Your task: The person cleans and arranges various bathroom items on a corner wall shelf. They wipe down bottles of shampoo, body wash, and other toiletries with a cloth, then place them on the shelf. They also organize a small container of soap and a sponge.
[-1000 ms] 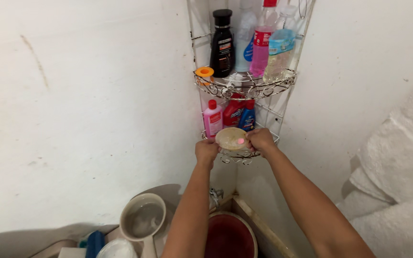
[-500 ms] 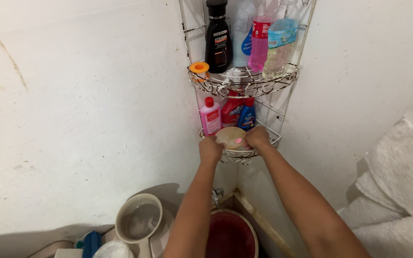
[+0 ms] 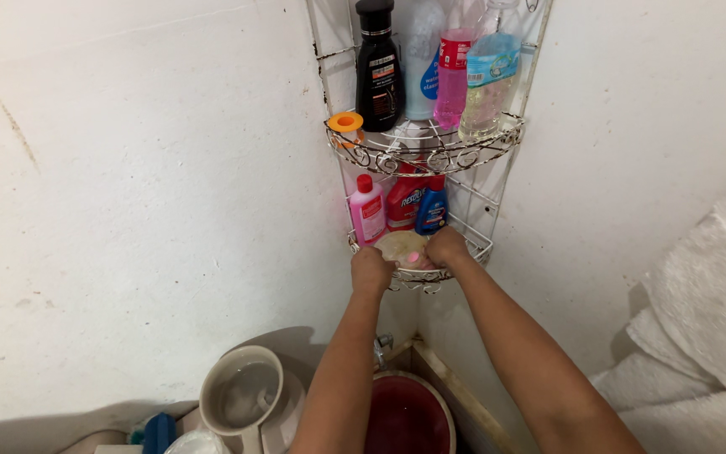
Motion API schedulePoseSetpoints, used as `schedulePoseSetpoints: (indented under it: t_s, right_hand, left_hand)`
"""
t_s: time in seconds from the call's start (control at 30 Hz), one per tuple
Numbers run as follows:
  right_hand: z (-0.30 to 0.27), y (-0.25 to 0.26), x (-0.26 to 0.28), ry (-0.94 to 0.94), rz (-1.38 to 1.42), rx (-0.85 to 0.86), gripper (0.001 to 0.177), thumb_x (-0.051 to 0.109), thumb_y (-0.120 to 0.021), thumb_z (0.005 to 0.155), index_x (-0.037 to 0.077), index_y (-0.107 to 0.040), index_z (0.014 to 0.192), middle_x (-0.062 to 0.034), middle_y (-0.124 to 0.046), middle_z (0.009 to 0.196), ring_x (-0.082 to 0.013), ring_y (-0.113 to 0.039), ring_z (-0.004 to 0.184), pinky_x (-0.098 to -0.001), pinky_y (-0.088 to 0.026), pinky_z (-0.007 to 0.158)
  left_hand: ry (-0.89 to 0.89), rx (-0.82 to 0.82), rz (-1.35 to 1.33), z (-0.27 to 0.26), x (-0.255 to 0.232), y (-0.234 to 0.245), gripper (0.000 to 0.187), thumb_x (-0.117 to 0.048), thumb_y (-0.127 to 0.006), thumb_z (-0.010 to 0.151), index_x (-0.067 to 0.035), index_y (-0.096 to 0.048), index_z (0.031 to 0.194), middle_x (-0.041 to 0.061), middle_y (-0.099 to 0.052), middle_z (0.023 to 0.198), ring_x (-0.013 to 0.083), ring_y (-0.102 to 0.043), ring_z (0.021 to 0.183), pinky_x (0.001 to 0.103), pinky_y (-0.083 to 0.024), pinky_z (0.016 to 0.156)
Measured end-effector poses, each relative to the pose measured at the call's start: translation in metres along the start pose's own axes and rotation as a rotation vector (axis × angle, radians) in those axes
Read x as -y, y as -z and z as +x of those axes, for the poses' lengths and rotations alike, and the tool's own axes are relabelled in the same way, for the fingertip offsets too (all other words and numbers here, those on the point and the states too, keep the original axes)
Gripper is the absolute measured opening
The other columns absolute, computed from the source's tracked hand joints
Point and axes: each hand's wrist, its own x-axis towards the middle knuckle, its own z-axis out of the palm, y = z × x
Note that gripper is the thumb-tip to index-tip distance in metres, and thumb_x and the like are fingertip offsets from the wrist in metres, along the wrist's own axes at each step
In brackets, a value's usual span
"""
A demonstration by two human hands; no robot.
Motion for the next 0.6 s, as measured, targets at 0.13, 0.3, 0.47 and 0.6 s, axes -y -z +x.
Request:
schedulePoseSetpoints:
  t_s: [0.13, 0.3, 0.47, 0.6]
  right_hand:
    - [0.018, -0.017, -0.014, -0.009, -0.061, 0.043, 0.024, 0.028, -0.081, 0.075, 0.006, -0.081, 0.086, -0.0174, -0.076, 0.093, -0.0313, -0.075, 0.09, -0.0395, -0.06, 0.082]
    - [0.023, -0.026, -0.016, 0.095, -0.25, 0.007, 0.021, 0.028, -0.077, 0.075, 0.013, -0.081, 0.088, -0.0131, -0.076, 0.098, -0.0304, -0.073, 0.095, -0.0399, -0.059, 0.084]
    - [0.015, -0.025, -0.012, 0.105, -0.194, -0.056, 0.02, 0.028, -0.079, 0.071, 0.013, -0.081, 0.085, -0.011, -0.077, 0.098, -0.0289, -0.073, 0.096, -0.0392, -0.058, 0.087]
    - [0.0, -0.019, -0.004, 0.068, 0.028, -0.163, 0.034, 0.026, -0.087, 0.065, 0.01, -0.078, 0.094, -0.0109, -0.076, 0.102, -0.0293, -0.072, 0.097, -0.0378, -0.057, 0.089]
  left_hand:
    - [-0.001, 0.022, -0.019, 0.003, 0.005, -0.001, 0.036, -0.027, -0.092, 0.066, 0.002, -0.073, 0.077, 0.024, -0.071, 0.085, 0.0396, -0.07, 0.085, 0.047, -0.055, 0.081]
    - [0.025, 0.072, 0.018, 0.008, 0.007, -0.002, 0.04, -0.03, -0.093, 0.067, 0.002, -0.074, 0.081, 0.025, -0.072, 0.087, 0.0382, -0.071, 0.085, 0.046, -0.056, 0.082]
    - [0.038, -0.021, 0.034, 0.001, -0.005, 0.009, 0.049, -0.028, -0.091, 0.067, -0.005, -0.073, 0.106, 0.02, -0.069, 0.114, 0.0397, -0.059, 0.11, 0.047, -0.048, 0.097]
    - [0.173, -0.117, 0.028, -0.004, -0.02, 0.02, 0.048, -0.027, -0.08, 0.08, -0.009, -0.067, 0.123, 0.015, -0.067, 0.127, 0.043, -0.048, 0.121, 0.053, -0.043, 0.101]
